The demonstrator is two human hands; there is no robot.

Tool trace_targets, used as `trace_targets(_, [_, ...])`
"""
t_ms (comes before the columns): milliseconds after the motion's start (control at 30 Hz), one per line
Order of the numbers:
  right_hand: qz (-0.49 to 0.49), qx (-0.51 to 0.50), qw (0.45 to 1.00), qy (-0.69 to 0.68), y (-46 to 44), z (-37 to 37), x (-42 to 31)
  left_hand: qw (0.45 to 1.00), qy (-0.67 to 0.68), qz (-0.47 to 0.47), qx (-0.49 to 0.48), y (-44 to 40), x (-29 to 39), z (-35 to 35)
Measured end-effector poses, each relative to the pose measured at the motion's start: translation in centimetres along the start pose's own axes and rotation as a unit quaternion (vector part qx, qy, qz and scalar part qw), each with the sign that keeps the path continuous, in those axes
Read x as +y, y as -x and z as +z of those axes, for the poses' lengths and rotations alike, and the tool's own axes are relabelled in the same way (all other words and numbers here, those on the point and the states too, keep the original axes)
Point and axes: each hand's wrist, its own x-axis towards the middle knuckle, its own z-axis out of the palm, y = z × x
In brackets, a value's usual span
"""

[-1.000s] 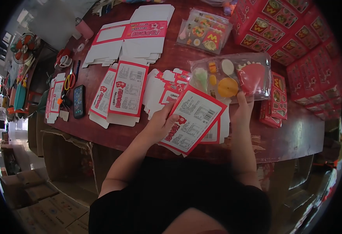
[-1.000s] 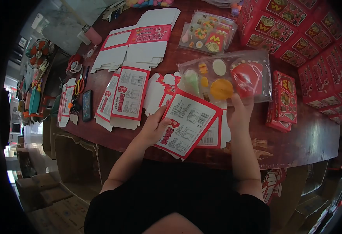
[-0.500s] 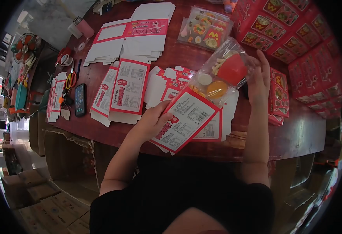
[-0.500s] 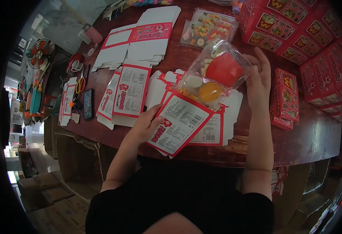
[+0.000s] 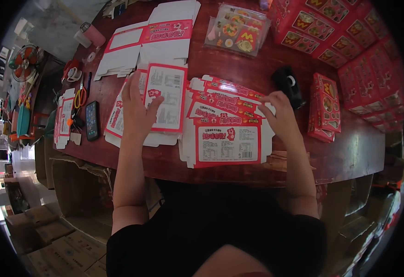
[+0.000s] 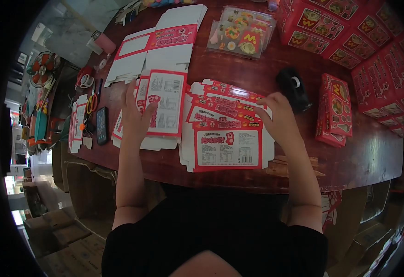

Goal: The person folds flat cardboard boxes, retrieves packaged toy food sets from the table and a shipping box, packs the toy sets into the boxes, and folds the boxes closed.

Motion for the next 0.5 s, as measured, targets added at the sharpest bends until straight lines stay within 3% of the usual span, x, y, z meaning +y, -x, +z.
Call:
trace_targets(33, [0.047, -0.055, 0.997, -0.029, 0.7, 0.0, 0.4, 0.999, -0.022, 0.018, -0.047, 0.1, 0.1, 0.6])
trace_targets(100, [0.093, -0.084, 0.992, 0.017, 2.3, 0.0, 0.2, 0.952, 0.138, -0.008, -0.275, 0.8, 2.3, 2.6])
trace_targets(167, [0.1, -0.098, 0.987, 0.075, 4.3, 0.5, 0.2, 0.897, 0.149, 0.076, -0.409, 3.1, 4.1, 6.2])
trace_targets(233, [0.07, -0.093, 0.982, 0.146, 6.4, 1.5, 0.6, 0.9, 0.013, 0.168, -0.401, 5.5, 5.4, 9.3])
trace_targets(333, [0.039, -0.015, 0.99, 0.135, 8.7, 3.3, -0.5, 0.918, -0.004, 0.17, -0.359, 6.5, 5.2, 12.0])
trace_targets(400, [0.195, -0.007, 0.979, -0.052, 9.1, 3.8, -0.6, 0.905, -0.016, 0.157, -0.395, 6.3, 5.5, 12.1])
trace_targets(433, [0.269, -0.004, 0.952, -0.145, 9.3, 3.9, -0.6, 0.899, -0.023, 0.149, -0.412, 6.0, 5.8, 11.8])
trace_targets(500, [0.308, -0.012, 0.864, -0.398, 8.8, 3.4, -0.6, 0.904, -0.054, 0.181, -0.385, 5.8, 6.6, 11.5])
